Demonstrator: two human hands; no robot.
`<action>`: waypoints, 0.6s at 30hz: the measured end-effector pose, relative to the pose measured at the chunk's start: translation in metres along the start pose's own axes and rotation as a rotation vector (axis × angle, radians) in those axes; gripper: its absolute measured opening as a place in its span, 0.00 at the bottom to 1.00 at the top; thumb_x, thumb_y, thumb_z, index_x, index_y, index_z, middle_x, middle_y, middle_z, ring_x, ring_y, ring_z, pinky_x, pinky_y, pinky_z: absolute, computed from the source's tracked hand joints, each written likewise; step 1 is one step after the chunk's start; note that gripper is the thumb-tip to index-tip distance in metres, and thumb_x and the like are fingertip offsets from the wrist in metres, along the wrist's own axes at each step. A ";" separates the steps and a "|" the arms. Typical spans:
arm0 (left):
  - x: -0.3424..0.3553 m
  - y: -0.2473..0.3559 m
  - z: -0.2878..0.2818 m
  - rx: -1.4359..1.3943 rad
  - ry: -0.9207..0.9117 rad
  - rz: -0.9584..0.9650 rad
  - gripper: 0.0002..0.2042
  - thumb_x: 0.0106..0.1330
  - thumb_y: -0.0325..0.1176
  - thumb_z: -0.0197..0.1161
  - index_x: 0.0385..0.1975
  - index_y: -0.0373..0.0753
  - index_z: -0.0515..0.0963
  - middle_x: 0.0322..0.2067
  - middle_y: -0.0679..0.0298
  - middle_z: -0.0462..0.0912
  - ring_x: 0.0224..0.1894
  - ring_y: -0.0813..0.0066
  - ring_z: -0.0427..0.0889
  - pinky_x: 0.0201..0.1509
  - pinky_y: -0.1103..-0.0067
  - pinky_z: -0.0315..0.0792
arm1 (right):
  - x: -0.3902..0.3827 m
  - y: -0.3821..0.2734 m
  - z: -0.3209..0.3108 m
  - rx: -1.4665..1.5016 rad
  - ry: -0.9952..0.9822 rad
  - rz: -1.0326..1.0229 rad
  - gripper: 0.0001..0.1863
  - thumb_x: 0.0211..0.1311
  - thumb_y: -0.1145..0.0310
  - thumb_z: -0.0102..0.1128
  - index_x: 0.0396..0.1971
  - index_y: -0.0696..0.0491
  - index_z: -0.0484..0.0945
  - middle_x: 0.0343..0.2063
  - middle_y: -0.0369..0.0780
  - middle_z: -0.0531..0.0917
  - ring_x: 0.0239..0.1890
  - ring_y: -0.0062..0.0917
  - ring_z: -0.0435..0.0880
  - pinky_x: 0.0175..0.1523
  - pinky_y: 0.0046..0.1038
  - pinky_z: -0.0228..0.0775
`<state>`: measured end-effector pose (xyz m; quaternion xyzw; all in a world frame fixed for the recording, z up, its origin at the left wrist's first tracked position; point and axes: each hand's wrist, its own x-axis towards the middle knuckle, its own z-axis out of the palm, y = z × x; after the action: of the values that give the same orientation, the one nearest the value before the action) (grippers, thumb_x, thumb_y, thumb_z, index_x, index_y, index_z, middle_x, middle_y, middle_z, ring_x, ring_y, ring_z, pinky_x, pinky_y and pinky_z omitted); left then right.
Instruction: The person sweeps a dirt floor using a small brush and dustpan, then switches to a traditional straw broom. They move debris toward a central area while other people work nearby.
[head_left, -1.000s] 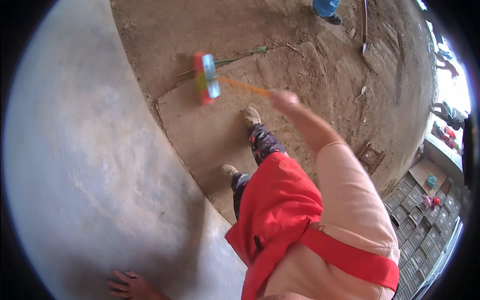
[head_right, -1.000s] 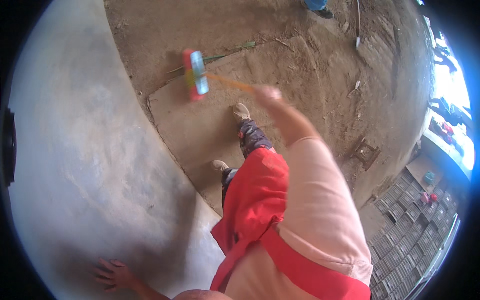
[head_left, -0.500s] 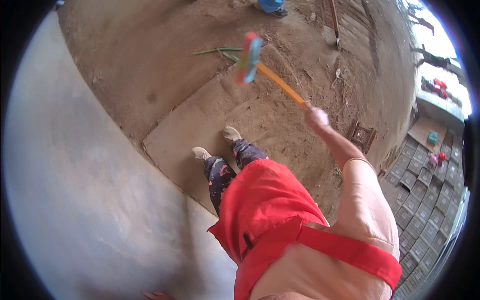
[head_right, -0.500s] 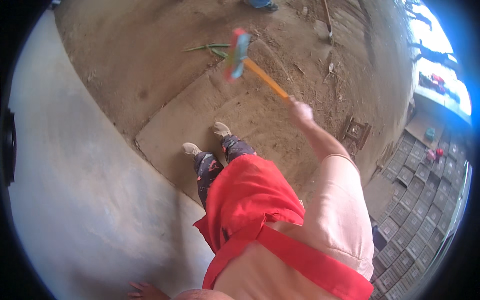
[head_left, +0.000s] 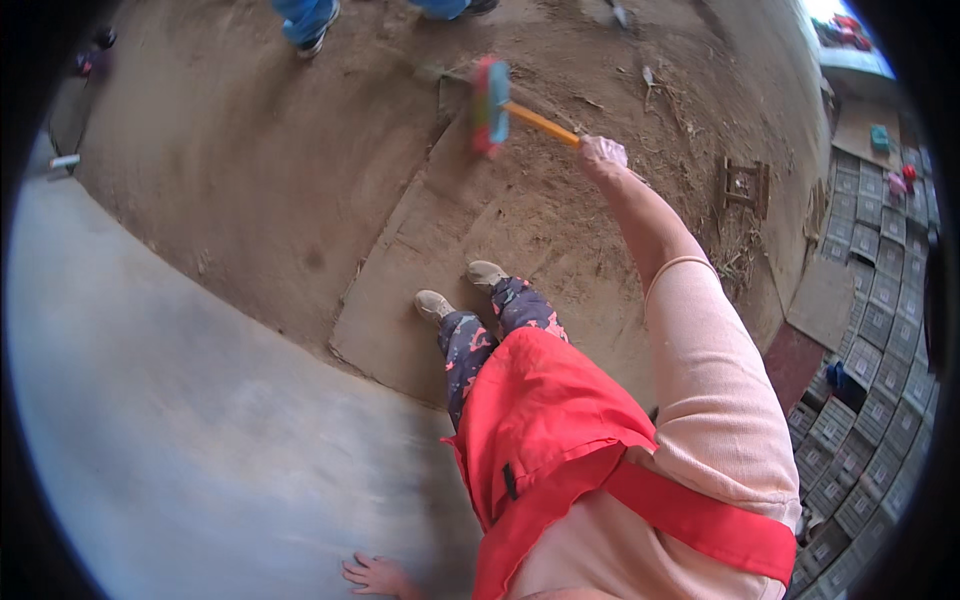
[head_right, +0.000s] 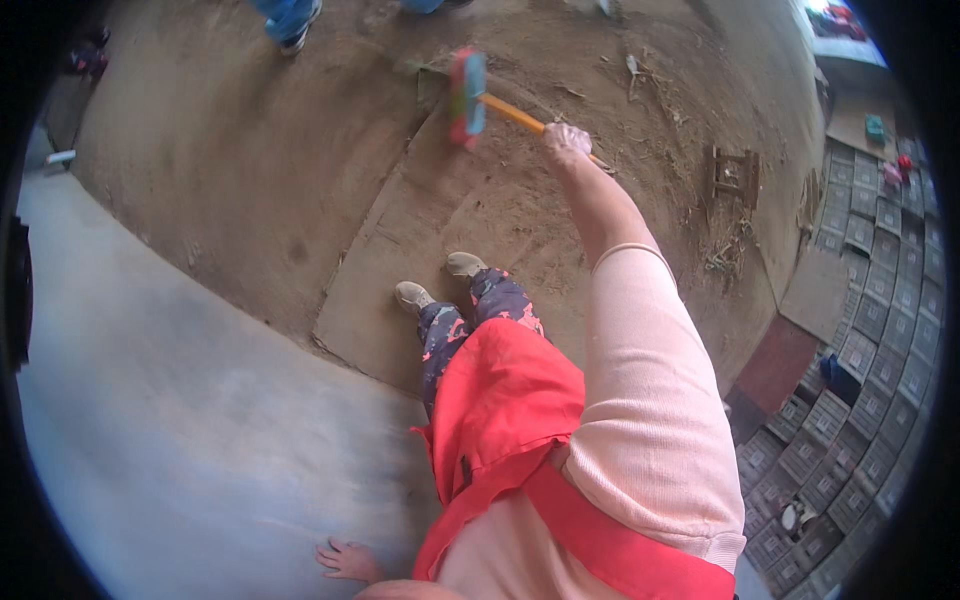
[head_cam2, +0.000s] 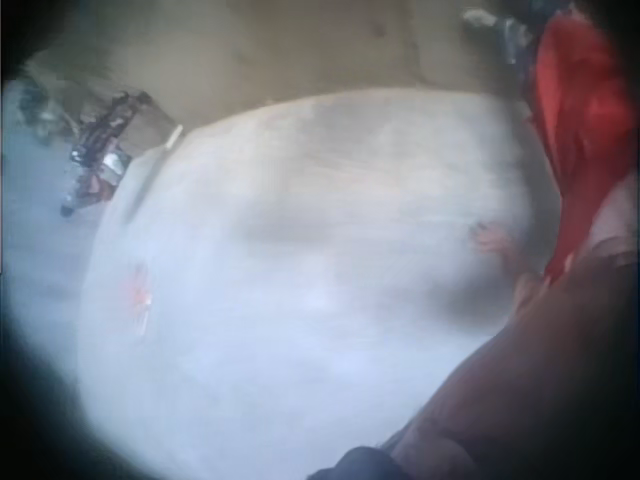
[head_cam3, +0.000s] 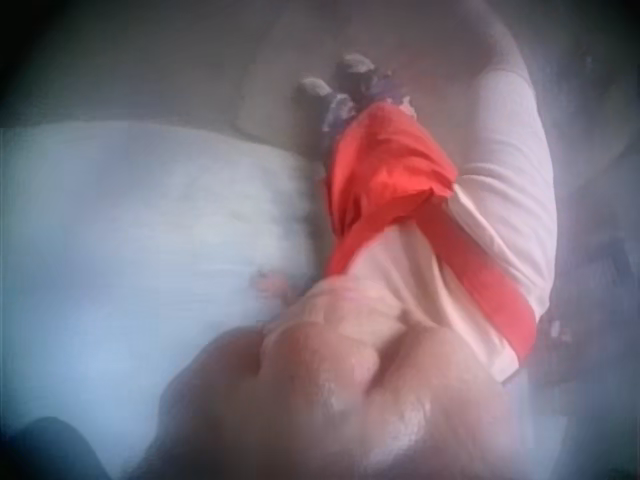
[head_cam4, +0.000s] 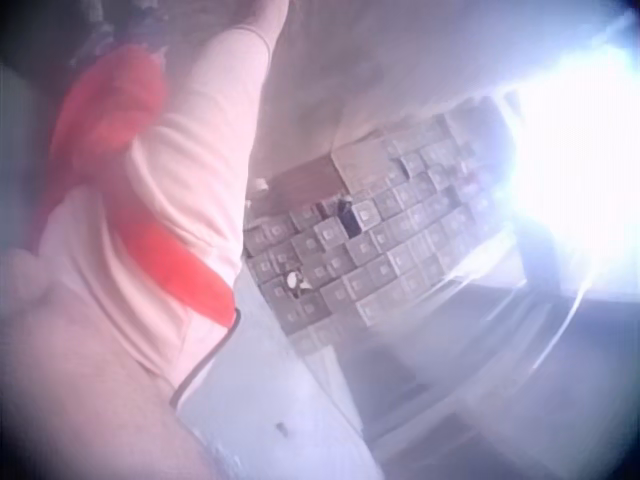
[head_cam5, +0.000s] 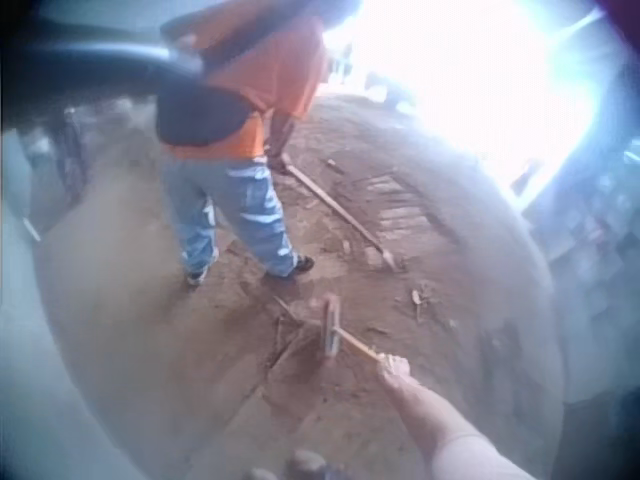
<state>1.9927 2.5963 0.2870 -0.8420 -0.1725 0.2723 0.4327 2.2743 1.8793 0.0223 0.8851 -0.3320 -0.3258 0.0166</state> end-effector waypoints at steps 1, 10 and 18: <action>0.017 0.005 -0.004 0.014 0.032 0.061 0.20 0.53 0.36 0.59 0.48 0.46 0.69 0.57 0.59 0.63 0.62 0.61 0.57 0.60 0.51 0.51 | 0.000 0.033 0.003 0.092 0.052 0.146 0.15 0.61 0.62 0.44 0.38 0.47 0.80 0.35 0.41 0.83 0.40 0.35 0.82 0.43 0.35 0.73; 0.135 0.103 0.040 -0.540 -0.543 0.800 0.16 0.57 0.39 0.54 0.43 0.40 0.73 0.45 0.54 0.76 0.46 0.54 0.75 0.48 0.68 0.69 | -0.202 0.189 0.072 0.733 0.124 0.431 0.17 0.58 0.58 0.47 0.46 0.48 0.71 0.41 0.47 0.79 0.43 0.42 0.78 0.45 0.43 0.70; 0.144 0.203 -0.196 -1.312 -0.171 0.991 0.14 0.60 0.29 0.52 0.45 0.32 0.72 0.41 0.56 0.77 0.43 0.65 0.75 0.50 0.74 0.68 | -0.372 0.152 0.214 1.018 -0.210 0.913 0.11 0.53 0.63 0.56 0.31 0.53 0.81 0.21 0.42 0.82 0.22 0.28 0.81 0.25 0.30 0.71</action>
<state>2.2368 2.4328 0.1690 -0.8782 0.0626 0.3388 -0.3319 1.8496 2.0231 0.1018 0.5183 -0.7828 -0.1737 -0.2974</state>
